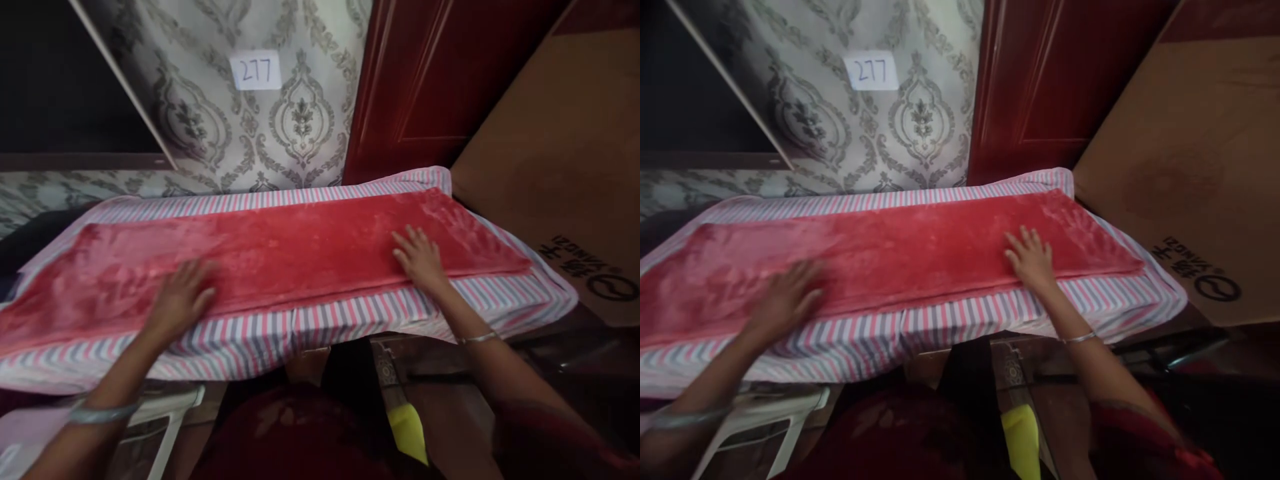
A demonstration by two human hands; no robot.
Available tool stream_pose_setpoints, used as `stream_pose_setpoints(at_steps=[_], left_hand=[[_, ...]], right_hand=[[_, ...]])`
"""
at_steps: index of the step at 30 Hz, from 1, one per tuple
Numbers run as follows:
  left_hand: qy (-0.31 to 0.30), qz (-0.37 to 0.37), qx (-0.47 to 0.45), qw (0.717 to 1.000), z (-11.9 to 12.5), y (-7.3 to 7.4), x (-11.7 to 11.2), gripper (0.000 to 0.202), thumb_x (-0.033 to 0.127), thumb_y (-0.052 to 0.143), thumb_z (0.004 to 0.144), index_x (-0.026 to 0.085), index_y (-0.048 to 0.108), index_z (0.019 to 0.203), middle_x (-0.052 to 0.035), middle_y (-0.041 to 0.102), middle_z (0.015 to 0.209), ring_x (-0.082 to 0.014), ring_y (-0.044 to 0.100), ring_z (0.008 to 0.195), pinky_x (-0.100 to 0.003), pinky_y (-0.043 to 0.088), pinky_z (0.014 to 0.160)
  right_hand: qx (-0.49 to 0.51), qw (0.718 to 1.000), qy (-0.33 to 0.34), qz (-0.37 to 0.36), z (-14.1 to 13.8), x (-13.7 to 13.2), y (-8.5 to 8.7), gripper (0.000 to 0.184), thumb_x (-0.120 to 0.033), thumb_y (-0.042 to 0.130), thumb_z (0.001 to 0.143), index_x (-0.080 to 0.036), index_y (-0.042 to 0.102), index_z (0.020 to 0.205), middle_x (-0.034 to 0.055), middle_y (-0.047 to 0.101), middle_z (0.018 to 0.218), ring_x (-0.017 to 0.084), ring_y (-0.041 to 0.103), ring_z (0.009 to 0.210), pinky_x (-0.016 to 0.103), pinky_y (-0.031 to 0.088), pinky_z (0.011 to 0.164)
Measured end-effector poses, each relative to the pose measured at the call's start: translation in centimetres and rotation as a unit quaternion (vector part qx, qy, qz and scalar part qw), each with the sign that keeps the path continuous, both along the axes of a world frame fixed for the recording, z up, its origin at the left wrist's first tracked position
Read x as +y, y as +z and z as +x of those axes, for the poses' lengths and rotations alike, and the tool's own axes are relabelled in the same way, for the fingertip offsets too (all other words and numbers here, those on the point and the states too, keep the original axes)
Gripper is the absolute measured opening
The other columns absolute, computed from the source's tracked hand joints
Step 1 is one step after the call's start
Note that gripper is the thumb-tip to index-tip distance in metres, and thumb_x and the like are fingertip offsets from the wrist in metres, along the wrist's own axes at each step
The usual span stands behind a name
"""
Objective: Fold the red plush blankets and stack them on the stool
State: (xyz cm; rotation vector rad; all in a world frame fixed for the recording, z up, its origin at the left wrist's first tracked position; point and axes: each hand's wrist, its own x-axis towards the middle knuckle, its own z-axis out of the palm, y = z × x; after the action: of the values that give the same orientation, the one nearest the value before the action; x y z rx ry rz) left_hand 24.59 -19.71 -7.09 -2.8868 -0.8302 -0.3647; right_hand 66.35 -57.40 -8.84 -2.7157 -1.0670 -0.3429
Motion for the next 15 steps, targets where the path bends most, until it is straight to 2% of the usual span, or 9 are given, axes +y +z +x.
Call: stream_pose_setpoints(at_steps=[2,4,6,8,12,15], left_hand=[[-0.098,-0.015,0.024,0.995,2.6,-0.7,-3.6,0.06,0.05,0.035,0.1,0.027,0.041,0.155,-0.0081,0.034,0.165,-0.0313,0.026,0.154,-0.059,0.023,0.122],[-0.163,-0.024,0.035,0.986,4.5,-1.7,-6.6,0.06,0.052,0.042,0.099,0.033,0.038,0.156,-0.0051,0.033,0.166,-0.0319,0.024,0.154,-0.061,0.02,0.123],[-0.172,-0.039,0.031,0.984,5.3,-2.6,-8.6,0.059,0.053,0.043,0.1,0.035,0.038,0.156,-0.0045,0.034,0.165,-0.0337,0.022,0.155,-0.063,0.02,0.122],[-0.158,-0.054,0.026,0.986,5.3,-3.1,-9.5,0.059,0.054,0.042,0.1,0.035,0.038,0.156,-0.0048,0.036,0.164,-0.0352,0.022,0.154,-0.065,0.02,0.121],[-0.144,-0.078,0.015,0.986,4.6,-2.8,-10.5,0.059,0.058,0.043,0.099,0.036,0.042,0.154,-0.0043,0.041,0.161,-0.0342,0.026,0.153,-0.065,0.019,0.122],[-0.154,-0.1,0.004,0.983,4.1,-2.7,-10.6,0.062,0.061,0.042,0.098,0.034,0.044,0.153,-0.0056,0.042,0.161,-0.0333,0.028,0.152,-0.062,0.02,0.123]], right_hand=[[-0.011,0.995,0.1,-0.017,-4.1,2.5,-0.9,0.054,-0.046,0.029,0.105,-0.035,0.041,0.156,0.0031,0.026,0.167,0.033,0.02,0.154,0.064,0.032,0.115],[-0.014,0.988,0.145,-0.051,-7.1,3.9,-1.8,0.054,-0.046,0.03,0.105,-0.037,0.039,0.157,0.0021,0.028,0.166,0.033,0.023,0.153,0.064,0.032,0.115],[-0.01,0.986,0.146,-0.081,-8.5,4.4,-2.3,0.054,-0.045,0.03,0.104,-0.036,0.04,0.157,0.0021,0.031,0.165,0.033,0.026,0.152,0.064,0.033,0.114],[-0.007,0.986,0.138,-0.092,-8.9,4.2,-2.5,0.054,-0.044,0.03,0.104,-0.034,0.042,0.156,0.0021,0.033,0.164,0.032,0.028,0.151,0.062,0.034,0.114],[-0.007,0.987,0.146,-0.071,-8.7,3.4,-2.5,0.057,-0.046,0.025,0.101,-0.034,0.045,0.153,0.0029,0.04,0.161,0.033,0.032,0.149,0.062,0.037,0.113],[-0.005,0.986,0.151,-0.07,-8.2,3.2,-3.5,0.064,-0.048,0.019,0.097,-0.034,0.043,0.154,0.0056,0.041,0.16,0.034,0.032,0.149,0.062,0.038,0.112]])
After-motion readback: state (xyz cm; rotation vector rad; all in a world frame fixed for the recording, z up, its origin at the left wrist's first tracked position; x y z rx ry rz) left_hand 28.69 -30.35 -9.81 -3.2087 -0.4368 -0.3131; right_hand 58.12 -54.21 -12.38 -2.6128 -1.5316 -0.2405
